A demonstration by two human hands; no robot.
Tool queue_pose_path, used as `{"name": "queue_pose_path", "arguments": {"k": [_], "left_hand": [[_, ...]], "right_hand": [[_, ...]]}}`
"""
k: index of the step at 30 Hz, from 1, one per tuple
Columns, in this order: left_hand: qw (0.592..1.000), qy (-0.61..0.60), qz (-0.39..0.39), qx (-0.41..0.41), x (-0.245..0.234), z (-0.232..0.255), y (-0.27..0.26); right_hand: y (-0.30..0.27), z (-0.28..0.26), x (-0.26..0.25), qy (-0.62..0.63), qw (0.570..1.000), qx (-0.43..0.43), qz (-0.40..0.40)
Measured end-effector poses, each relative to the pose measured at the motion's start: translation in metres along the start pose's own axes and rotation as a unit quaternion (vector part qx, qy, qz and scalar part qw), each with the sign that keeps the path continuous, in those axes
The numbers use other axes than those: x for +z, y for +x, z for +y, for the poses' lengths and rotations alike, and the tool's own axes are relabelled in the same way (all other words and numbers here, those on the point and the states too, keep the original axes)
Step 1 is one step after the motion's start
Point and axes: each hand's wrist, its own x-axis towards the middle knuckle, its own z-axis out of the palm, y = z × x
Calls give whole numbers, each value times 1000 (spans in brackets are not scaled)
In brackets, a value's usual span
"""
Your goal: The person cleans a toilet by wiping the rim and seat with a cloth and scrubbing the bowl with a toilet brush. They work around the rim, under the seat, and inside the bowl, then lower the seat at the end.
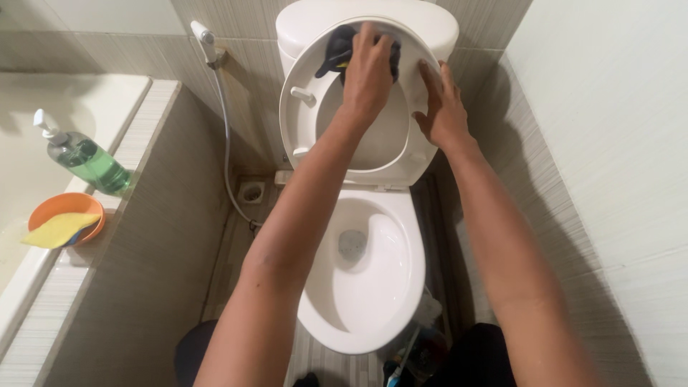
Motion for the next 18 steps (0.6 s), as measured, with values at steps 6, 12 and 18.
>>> {"name": "queue_pose_path", "arguments": {"k": [6, 12, 18], "left_hand": [[997, -69, 4, -46, 27, 23, 2], [985, -113, -17, -132, 48, 38, -7], [966, -218, -6, -140, 66, 36, -13]], "right_hand": [[11, 7, -16, 63, 998, -12, -24], [-11, -3, 12, 108, 972, -106, 181], [-19, -8, 22, 135, 949, -200, 205]]}}
